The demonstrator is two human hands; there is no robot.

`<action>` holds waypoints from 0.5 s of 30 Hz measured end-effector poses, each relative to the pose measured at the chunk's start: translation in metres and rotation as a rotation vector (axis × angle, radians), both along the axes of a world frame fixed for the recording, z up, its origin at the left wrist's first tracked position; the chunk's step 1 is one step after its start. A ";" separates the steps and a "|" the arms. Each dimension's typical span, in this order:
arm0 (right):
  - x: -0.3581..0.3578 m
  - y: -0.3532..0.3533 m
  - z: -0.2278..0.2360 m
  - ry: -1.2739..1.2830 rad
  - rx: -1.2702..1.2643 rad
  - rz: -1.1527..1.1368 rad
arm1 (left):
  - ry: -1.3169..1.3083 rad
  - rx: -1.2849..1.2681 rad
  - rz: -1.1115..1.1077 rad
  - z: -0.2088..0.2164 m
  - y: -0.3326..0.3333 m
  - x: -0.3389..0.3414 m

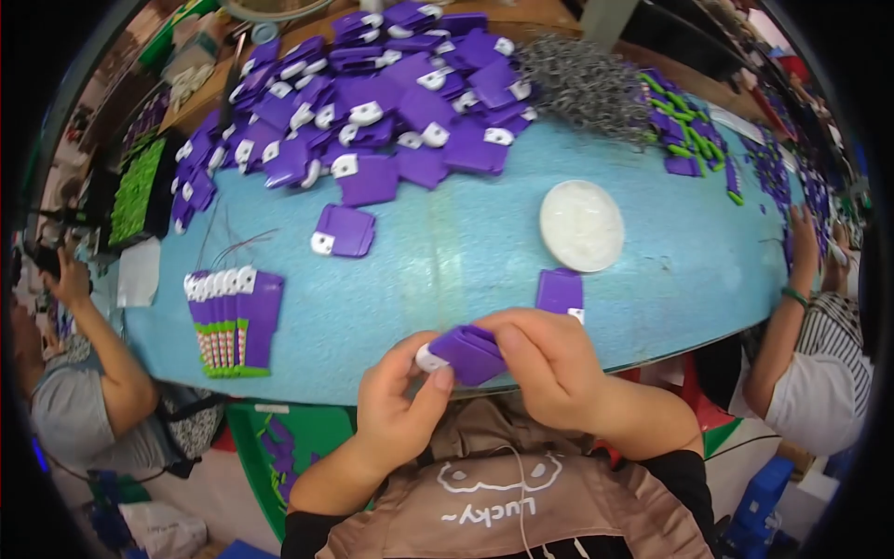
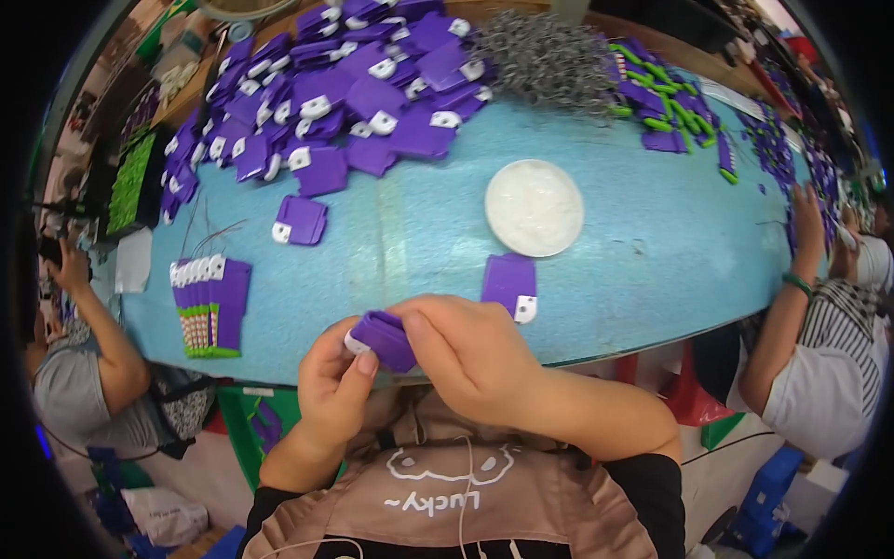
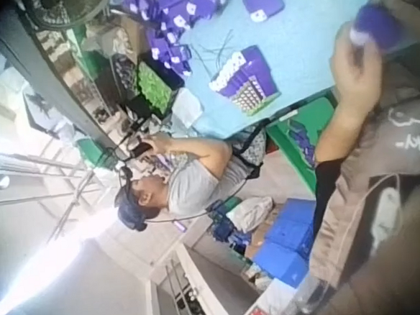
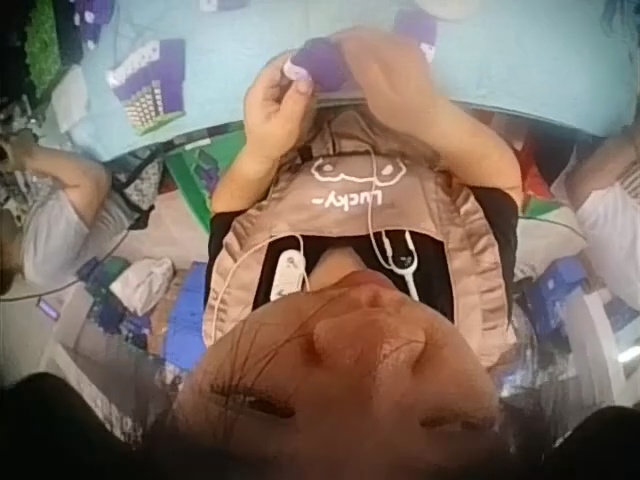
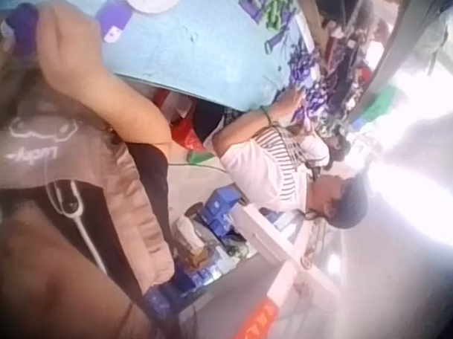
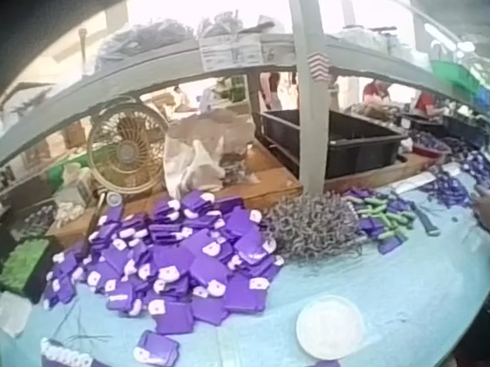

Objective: The person assembles toy components by placing wires and internal pieces into plastic casing parts and pressing the casing halves together by hand.

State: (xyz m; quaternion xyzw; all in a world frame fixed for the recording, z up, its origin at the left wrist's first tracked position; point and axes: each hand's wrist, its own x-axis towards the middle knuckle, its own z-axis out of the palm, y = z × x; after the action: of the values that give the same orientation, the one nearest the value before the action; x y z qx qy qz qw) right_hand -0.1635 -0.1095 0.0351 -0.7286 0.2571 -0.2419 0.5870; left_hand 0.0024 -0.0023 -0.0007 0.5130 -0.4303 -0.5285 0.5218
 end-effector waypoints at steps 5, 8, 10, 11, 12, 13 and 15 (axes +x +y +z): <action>-0.003 0.000 0.009 -0.030 -0.342 0.047 | 0.522 0.024 0.035 0.014 -0.010 -0.027; 0.000 -0.002 0.002 -0.125 -0.313 0.101 | 0.476 0.051 0.070 0.019 -0.015 -0.024; 0.000 0.002 0.005 -0.059 -0.308 0.064 | 0.482 0.085 0.068 0.012 -0.014 -0.022; 0.001 0.003 0.007 0.010 -0.298 0.025 | 0.490 0.124 0.065 0.010 -0.013 -0.022; 0.002 0.003 0.009 0.009 -0.304 0.019 | 0.488 0.119 0.058 0.012 -0.013 -0.021; 0.003 0.002 0.011 0.066 -0.332 -0.020 | 0.448 0.090 0.049 0.015 -0.013 -0.022; 0.006 -0.009 0.013 0.149 -0.219 -0.089 | 0.310 0.004 -0.027 0.015 -0.008 -0.024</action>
State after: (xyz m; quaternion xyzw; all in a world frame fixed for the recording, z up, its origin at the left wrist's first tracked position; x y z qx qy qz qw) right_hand -0.1574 -0.1185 0.0478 -0.7921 0.3040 -0.2394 0.4720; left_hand -0.0213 -0.0100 0.0146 0.4203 -0.3506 -0.6092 0.5739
